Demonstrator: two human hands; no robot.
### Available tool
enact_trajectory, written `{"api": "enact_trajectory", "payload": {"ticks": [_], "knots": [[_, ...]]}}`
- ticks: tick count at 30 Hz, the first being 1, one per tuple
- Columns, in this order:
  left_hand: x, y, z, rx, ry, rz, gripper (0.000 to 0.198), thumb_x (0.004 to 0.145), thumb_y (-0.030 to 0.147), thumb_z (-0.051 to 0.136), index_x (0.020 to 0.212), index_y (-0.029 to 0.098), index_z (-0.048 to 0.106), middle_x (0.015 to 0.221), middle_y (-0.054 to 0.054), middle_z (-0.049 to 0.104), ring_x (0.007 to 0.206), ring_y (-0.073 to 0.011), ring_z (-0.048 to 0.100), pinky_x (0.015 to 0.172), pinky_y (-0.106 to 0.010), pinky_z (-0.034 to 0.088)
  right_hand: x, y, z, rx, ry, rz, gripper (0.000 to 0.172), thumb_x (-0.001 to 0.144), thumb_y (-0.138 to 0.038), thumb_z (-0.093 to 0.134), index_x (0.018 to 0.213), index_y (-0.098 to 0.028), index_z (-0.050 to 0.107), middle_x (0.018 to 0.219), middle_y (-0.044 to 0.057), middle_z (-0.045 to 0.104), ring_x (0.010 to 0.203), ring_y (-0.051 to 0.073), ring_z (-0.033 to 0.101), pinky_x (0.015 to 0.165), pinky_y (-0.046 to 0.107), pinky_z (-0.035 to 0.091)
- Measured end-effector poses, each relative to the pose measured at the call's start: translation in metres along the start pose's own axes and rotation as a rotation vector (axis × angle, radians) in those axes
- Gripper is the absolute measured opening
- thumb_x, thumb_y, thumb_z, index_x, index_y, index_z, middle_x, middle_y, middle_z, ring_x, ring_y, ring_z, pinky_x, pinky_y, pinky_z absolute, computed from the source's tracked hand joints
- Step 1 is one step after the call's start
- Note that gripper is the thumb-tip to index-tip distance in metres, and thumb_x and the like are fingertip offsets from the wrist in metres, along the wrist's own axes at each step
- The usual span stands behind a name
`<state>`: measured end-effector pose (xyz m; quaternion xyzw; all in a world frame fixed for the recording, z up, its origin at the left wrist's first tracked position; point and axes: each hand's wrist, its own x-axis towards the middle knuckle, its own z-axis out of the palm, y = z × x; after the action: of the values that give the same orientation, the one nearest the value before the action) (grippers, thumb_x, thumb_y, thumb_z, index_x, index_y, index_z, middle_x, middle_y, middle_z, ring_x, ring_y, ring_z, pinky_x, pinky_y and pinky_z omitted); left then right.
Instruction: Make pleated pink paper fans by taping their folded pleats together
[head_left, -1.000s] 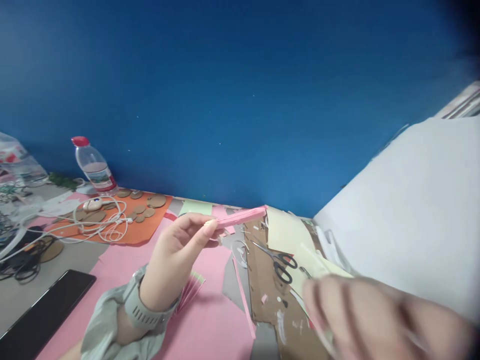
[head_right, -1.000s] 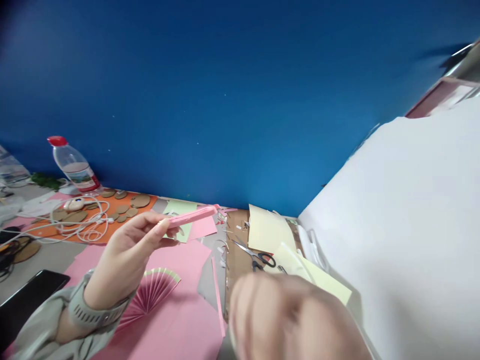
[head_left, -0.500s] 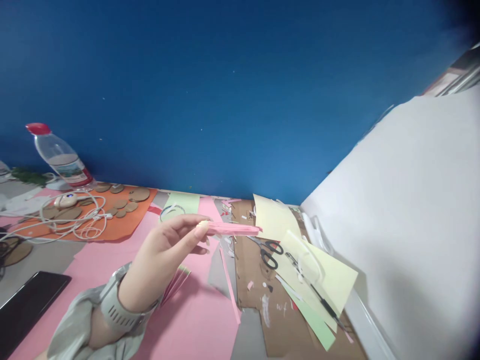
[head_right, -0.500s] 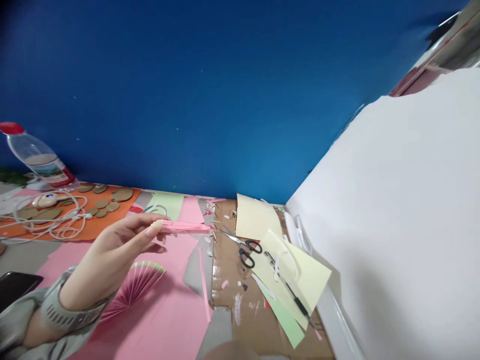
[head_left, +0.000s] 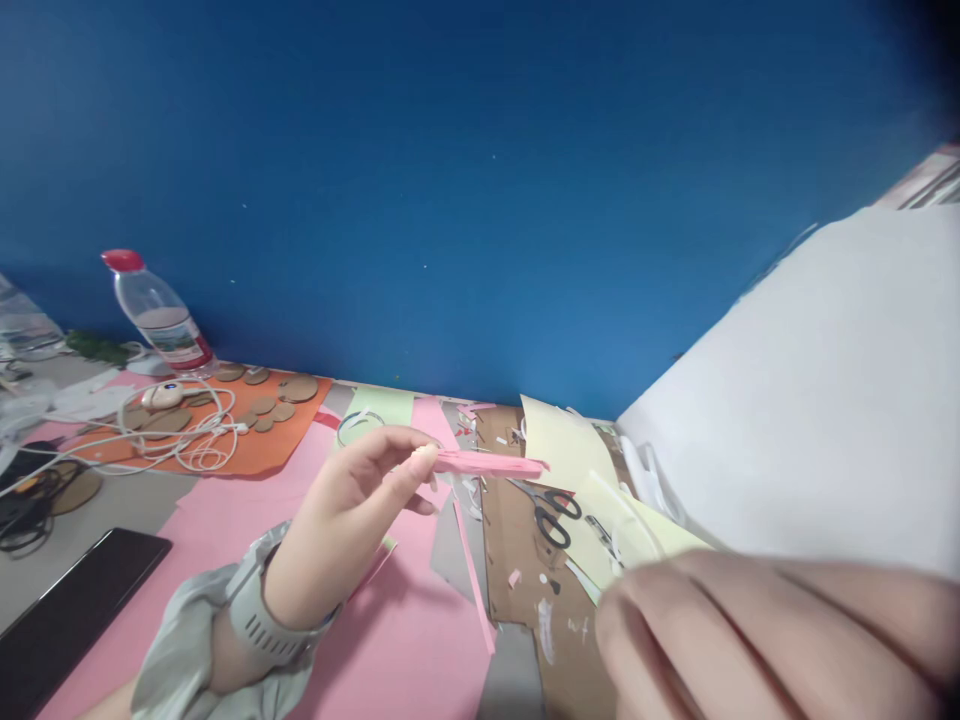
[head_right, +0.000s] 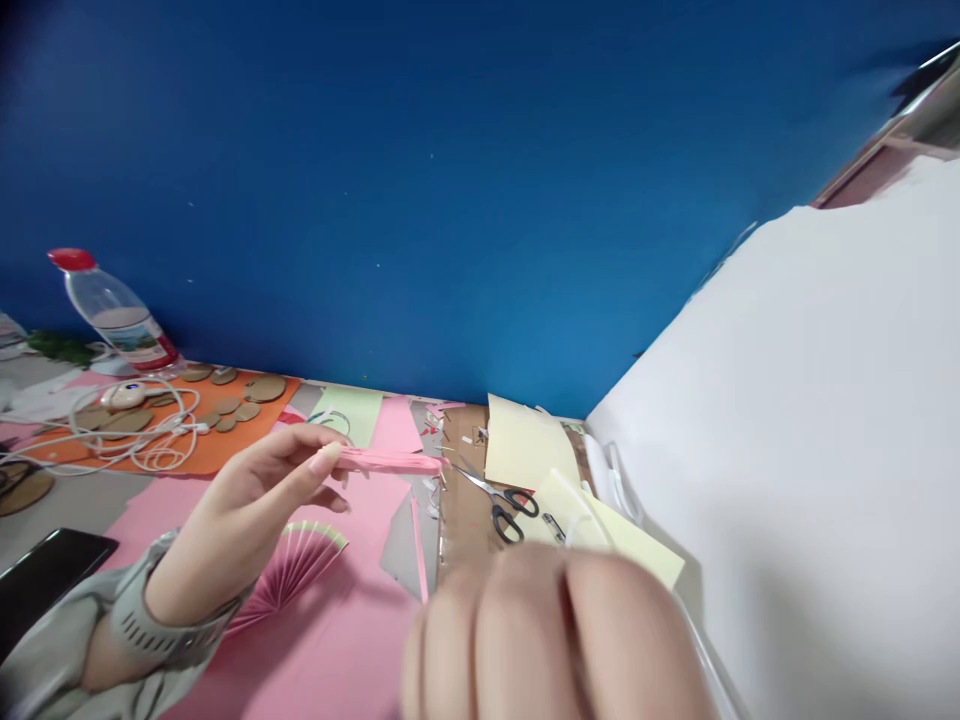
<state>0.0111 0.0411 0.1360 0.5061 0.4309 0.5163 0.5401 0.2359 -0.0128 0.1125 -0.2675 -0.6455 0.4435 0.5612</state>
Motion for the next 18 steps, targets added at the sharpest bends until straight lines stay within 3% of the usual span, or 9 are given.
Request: {"api": "enact_trajectory", "payload": {"ticks": [2, 4, 7, 9, 11, 14, 18], "knots": [[0.001, 0.001, -0.002, -0.028, 0.016, -0.009, 0.016, 0.083, 0.035, 0.057, 0.083, 0.019, 0.061, 0.079, 0.0, 0.059, 0.071, -0.0096, 0.058, 0.059, -0.019, 0.056, 0.039, -0.014, 0.006, 0.03, 0.009, 0.017, 0.021, 0.088, -0.042, 0.042, 0.074, -0.031, 0.054, 0.056, 0.0, 0.051, 0.053, 0.018, 0.052, 0.045, 0.031, 0.039], [0.002, 0.0, -0.003, -0.068, 0.027, -0.024, 0.017, 0.083, 0.035, 0.056, 0.084, 0.018, 0.06, 0.077, 0.001, 0.059, 0.068, -0.0091, 0.057, 0.059, -0.02, 0.056, 0.063, -0.022, 0.015, -0.02, 0.04, 0.079, 0.02, 0.091, -0.027, 0.041, 0.076, -0.025, 0.054, 0.067, 0.0, 0.055, 0.064, 0.015, 0.054, 0.055, 0.03, 0.043], [0.003, -0.002, -0.003, -0.132, 0.05, -0.046, 0.018, 0.083, 0.035, 0.057, 0.085, 0.018, 0.059, 0.073, 0.001, 0.056, 0.065, -0.0084, 0.056, 0.056, -0.019, 0.055, 0.075, -0.02, 0.035, -0.439, 0.366, -0.012, 0.013, 0.09, -0.023, 0.047, 0.08, -0.022, 0.055, 0.093, 0.003, 0.058, 0.089, 0.016, 0.056, 0.077, 0.032, 0.043], [0.001, -0.002, 0.0, -0.168, 0.039, -0.07, 0.018, 0.082, 0.035, 0.057, 0.084, 0.018, 0.059, 0.072, 0.002, 0.054, 0.066, -0.0084, 0.055, 0.055, -0.018, 0.055, 0.075, -0.01, 0.047, -0.565, 0.483, -0.151, 0.009, 0.089, -0.02, 0.046, 0.083, -0.021, 0.052, 0.106, 0.006, 0.056, 0.101, 0.019, 0.055, 0.084, 0.036, 0.043], [-0.001, -0.002, 0.005, -0.184, -0.007, -0.088, 0.018, 0.082, 0.035, 0.057, 0.084, 0.017, 0.06, 0.075, 0.001, 0.055, 0.067, -0.0087, 0.054, 0.056, -0.019, 0.055, 0.074, 0.001, 0.056, -0.629, 0.48, -0.264, 0.009, 0.088, -0.014, 0.044, 0.089, -0.021, 0.05, 0.105, 0.007, 0.056, 0.101, 0.02, 0.055, 0.081, 0.037, 0.046], [-0.006, 0.0, 0.011, -0.155, -0.085, -0.09, 0.02, 0.082, 0.035, 0.057, 0.086, 0.017, 0.062, 0.082, -0.002, 0.06, 0.068, -0.0096, 0.055, 0.058, -0.02, 0.055, 0.076, 0.015, 0.059, -0.845, 0.484, -0.445, 0.016, 0.084, -0.007, 0.049, 0.088, -0.021, 0.051, 0.088, 0.005, 0.057, 0.088, 0.018, 0.057, 0.074, 0.034, 0.048], [-0.009, 0.001, 0.013, -0.083, -0.156, -0.107, 0.021, 0.084, 0.035, 0.055, 0.09, 0.017, 0.063, 0.092, -0.004, 0.063, 0.07, -0.0096, 0.059, 0.061, -0.019, 0.054, 0.077, 0.019, 0.054, -0.926, 0.475, -0.499, 0.02, 0.08, -0.003, 0.053, 0.087, -0.021, 0.052, 0.078, 0.002, 0.055, 0.074, 0.015, 0.056, 0.061, 0.028, 0.047]]}}
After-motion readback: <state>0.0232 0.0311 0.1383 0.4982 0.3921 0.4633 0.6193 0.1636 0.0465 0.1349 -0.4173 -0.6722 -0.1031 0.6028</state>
